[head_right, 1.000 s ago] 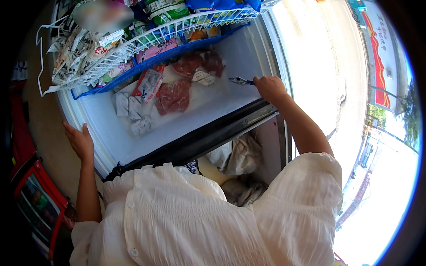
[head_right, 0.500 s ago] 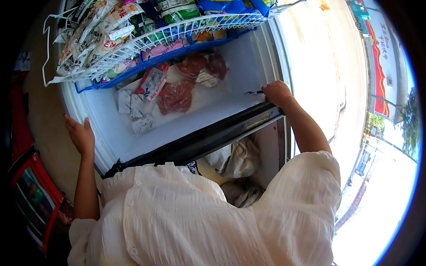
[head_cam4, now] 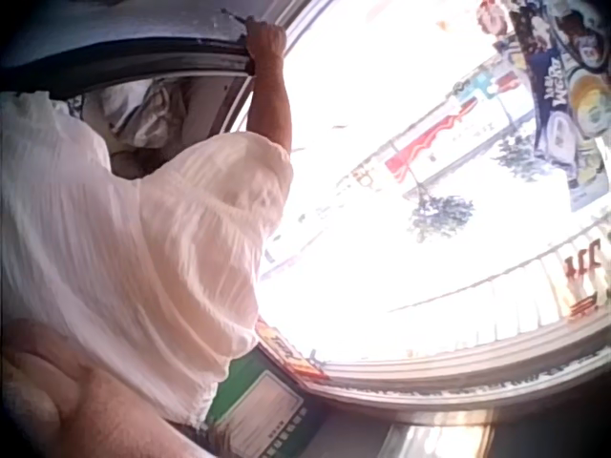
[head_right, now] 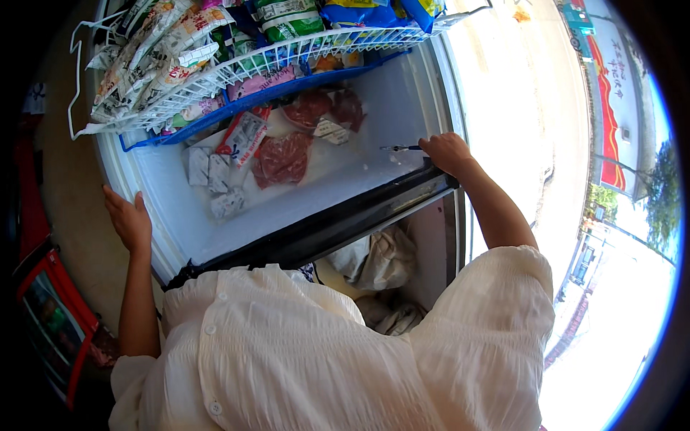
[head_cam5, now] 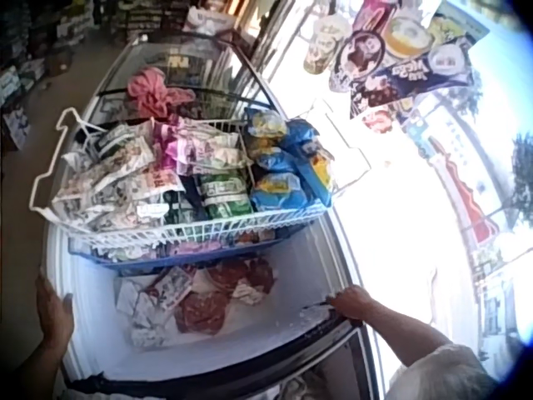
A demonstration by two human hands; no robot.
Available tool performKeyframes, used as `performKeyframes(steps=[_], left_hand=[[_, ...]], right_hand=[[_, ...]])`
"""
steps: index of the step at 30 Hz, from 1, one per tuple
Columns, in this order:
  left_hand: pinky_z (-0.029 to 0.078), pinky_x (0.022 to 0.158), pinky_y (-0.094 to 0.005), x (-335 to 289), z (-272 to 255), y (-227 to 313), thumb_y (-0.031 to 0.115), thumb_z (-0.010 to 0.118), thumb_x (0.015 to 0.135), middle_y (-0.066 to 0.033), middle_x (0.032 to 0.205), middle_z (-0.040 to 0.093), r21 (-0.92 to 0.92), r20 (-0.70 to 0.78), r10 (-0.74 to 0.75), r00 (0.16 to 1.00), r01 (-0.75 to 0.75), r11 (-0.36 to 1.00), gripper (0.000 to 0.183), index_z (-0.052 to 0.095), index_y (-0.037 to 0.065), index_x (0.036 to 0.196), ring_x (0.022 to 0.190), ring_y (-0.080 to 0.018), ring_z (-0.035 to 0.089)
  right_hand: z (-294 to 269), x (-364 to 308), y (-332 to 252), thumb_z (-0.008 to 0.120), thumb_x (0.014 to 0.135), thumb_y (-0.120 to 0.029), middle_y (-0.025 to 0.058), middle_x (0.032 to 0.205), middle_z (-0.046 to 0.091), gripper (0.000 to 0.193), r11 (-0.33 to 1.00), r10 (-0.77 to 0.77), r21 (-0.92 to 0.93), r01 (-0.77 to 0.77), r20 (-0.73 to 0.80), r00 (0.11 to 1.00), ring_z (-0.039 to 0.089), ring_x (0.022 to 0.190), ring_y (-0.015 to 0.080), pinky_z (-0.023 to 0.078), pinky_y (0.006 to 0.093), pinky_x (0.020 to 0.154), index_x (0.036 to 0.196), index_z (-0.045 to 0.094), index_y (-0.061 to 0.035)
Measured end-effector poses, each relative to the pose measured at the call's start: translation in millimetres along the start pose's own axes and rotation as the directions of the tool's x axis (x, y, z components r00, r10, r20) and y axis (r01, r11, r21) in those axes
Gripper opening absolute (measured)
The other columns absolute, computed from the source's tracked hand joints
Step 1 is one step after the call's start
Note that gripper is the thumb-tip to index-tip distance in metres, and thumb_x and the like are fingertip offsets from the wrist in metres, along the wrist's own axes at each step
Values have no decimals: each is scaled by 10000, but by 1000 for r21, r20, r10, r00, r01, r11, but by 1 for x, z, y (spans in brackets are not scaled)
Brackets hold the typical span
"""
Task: The person walks to a chest freezer, reaches in by hand to retrieve a frozen package, carries it to a sink to rinse it under a faucet, and returns to the freezer to pick up a cloth and another frozen package.
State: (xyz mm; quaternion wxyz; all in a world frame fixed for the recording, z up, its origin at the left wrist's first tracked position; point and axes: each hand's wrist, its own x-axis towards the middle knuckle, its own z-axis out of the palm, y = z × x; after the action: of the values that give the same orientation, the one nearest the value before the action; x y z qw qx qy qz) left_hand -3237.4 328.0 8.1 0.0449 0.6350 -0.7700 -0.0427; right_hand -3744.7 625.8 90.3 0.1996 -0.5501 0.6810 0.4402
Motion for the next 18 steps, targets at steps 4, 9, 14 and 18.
performKeyframes(steps=[4,9,14,18], left_hand=[[429,984,-412,1,2,-1,179,617,878,-263,1355,388,-7,-18,14,1000,-14,1000,698,223,-52,1406,1190,-391,488],[430,987,-413,3,-1,2,183,616,881,-256,1365,381,-11,9,0,1000,0,1000,693,225,-46,1406,1200,-390,480],[428,989,-412,3,2,-1,189,610,885,-254,1370,376,2,-2,-8,1000,8,1000,689,223,-46,1404,1208,-388,474],[428,991,-412,1,3,-4,194,609,887,-254,1374,372,8,5,-16,1000,16,1000,691,220,-49,1404,1210,-389,472]], right_hand=[[-7,8,-11,516,890,-104,96,756,631,160,999,-36,5,37,-158,987,665,822,259,527,361,690,1041,562,-80],[9,21,-1,521,885,-91,109,814,662,192,999,0,-42,1,28,1000,668,836,260,530,363,716,1067,579,-77],[-2,39,-6,505,898,-80,120,843,674,221,989,-38,-139,48,72,997,670,844,259,533,358,723,1103,584,-95],[-20,44,-12,482,914,-83,125,838,672,219,999,-51,0,52,-139,989,671,835,258,536,361,711,1110,579,-92]])
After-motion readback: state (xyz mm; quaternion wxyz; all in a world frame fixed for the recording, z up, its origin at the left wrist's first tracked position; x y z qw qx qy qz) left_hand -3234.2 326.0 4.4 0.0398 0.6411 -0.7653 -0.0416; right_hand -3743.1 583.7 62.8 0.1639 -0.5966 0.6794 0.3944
